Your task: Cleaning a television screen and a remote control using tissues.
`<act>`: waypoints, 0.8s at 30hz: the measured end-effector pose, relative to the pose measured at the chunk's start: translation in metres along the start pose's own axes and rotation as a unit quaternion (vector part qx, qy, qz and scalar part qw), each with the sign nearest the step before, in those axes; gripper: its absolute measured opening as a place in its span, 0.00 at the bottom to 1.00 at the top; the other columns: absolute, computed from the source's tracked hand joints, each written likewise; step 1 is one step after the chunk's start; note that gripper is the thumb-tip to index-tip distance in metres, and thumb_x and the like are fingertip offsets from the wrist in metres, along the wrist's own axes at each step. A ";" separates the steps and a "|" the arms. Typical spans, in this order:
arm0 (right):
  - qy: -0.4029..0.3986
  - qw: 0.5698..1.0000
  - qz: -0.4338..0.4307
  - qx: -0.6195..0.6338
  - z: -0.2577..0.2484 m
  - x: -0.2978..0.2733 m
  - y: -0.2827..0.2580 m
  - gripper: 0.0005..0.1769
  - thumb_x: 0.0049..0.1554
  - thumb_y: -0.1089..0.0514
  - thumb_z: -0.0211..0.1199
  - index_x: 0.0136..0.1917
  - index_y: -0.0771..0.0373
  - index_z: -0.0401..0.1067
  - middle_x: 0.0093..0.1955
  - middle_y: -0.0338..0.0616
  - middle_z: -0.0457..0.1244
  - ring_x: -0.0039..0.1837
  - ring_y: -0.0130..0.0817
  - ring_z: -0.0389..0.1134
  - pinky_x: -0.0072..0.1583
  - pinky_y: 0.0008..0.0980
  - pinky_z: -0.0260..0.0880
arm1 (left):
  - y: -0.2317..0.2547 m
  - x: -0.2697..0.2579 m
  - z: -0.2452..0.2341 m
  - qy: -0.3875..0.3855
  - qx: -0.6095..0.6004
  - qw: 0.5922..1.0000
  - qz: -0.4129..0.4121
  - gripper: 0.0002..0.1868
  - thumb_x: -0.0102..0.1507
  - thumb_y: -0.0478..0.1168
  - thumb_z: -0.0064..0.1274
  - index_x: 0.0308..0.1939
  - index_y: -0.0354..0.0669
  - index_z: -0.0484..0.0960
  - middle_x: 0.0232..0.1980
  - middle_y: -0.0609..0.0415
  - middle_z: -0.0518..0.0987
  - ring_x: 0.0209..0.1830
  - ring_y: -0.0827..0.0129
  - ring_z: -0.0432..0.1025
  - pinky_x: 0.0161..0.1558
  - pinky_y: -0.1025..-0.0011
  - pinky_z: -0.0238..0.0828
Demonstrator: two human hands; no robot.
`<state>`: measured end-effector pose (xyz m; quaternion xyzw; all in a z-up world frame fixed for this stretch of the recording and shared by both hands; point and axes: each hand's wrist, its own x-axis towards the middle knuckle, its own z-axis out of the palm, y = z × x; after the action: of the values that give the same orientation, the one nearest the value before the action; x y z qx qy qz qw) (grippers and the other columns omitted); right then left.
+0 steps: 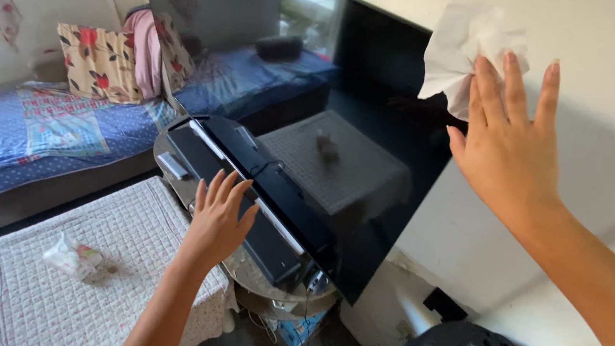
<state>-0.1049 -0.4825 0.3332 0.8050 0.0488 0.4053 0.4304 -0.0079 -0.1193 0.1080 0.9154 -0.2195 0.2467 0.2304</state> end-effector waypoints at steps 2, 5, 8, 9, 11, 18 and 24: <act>-0.009 1.000 0.005 0.011 0.007 -0.008 -0.008 0.39 0.60 0.37 0.62 0.73 0.68 0.71 0.82 0.44 0.56 0.84 0.44 0.48 0.80 0.59 0.40 | 0.007 0.001 0.005 -0.002 -0.006 1.000 0.011 0.28 0.67 0.51 0.50 0.68 0.43 0.71 0.75 0.40 0.63 0.80 0.45 0.48 0.76 0.42 0.35; -0.038 0.998 0.011 0.055 0.019 -0.019 -0.033 0.41 0.58 0.38 0.63 0.73 0.70 0.68 0.81 0.46 0.56 0.84 0.43 0.49 0.81 0.54 0.40 | 0.011 -0.003 0.006 -0.009 -0.013 1.000 0.024 0.28 0.67 0.51 0.50 0.69 0.43 0.71 0.75 0.39 0.63 0.80 0.44 0.48 0.76 0.41 0.35; -0.089 0.991 -0.013 0.095 0.032 -0.031 -0.068 0.41 0.57 0.40 0.63 0.73 0.70 0.66 0.79 0.48 0.55 0.83 0.43 0.49 0.80 0.51 0.41 | 0.009 -0.010 0.006 -0.021 -0.007 0.999 0.023 0.29 0.67 0.51 0.49 0.69 0.43 0.70 0.75 0.39 0.63 0.80 0.44 0.48 0.76 0.41 0.34; -0.117 0.988 -0.037 0.099 0.035 -0.035 -0.080 0.40 0.56 0.41 0.62 0.72 0.70 0.66 0.78 0.48 0.55 0.81 0.44 0.49 0.79 0.50 0.40 | 0.008 -0.013 0.006 -0.025 0.000 0.999 0.020 0.29 0.67 0.52 0.49 0.69 0.43 0.70 0.75 0.40 0.63 0.80 0.45 0.47 0.76 0.41 0.34; -0.133 0.984 -0.063 0.096 0.040 -0.045 -0.101 0.39 0.57 0.41 0.61 0.71 0.71 0.65 0.78 0.50 0.55 0.81 0.45 0.48 0.79 0.50 0.40 | 0.005 -0.019 0.004 -0.029 0.002 0.999 0.014 0.29 0.67 0.52 0.49 0.69 0.43 0.70 0.75 0.40 0.62 0.80 0.45 0.47 0.76 0.41 0.33; -0.174 0.968 -0.129 0.129 0.053 -0.075 -0.152 0.38 0.58 0.43 0.59 0.69 0.76 0.63 0.77 0.56 0.53 0.81 0.48 0.48 0.78 0.48 0.39 | -0.010 -0.041 0.006 -0.025 0.015 1.000 -0.005 0.28 0.67 0.52 0.48 0.68 0.44 0.70 0.75 0.41 0.62 0.80 0.46 0.46 0.76 0.43 0.33; -0.188 0.949 -0.097 0.235 0.069 -0.091 -0.196 0.38 0.60 0.44 0.59 0.70 0.79 0.61 0.78 0.58 0.52 0.81 0.50 0.48 0.79 0.47 0.38 | -0.005 -0.046 0.004 -0.040 0.024 0.999 -0.014 0.28 0.67 0.53 0.48 0.68 0.44 0.70 0.75 0.41 0.63 0.80 0.47 0.47 0.77 0.44 0.33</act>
<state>-0.0649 -0.4441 0.1128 0.9365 0.1386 0.1800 0.2671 -0.0401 -0.1045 0.0777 0.9327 -0.2093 0.2121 0.2034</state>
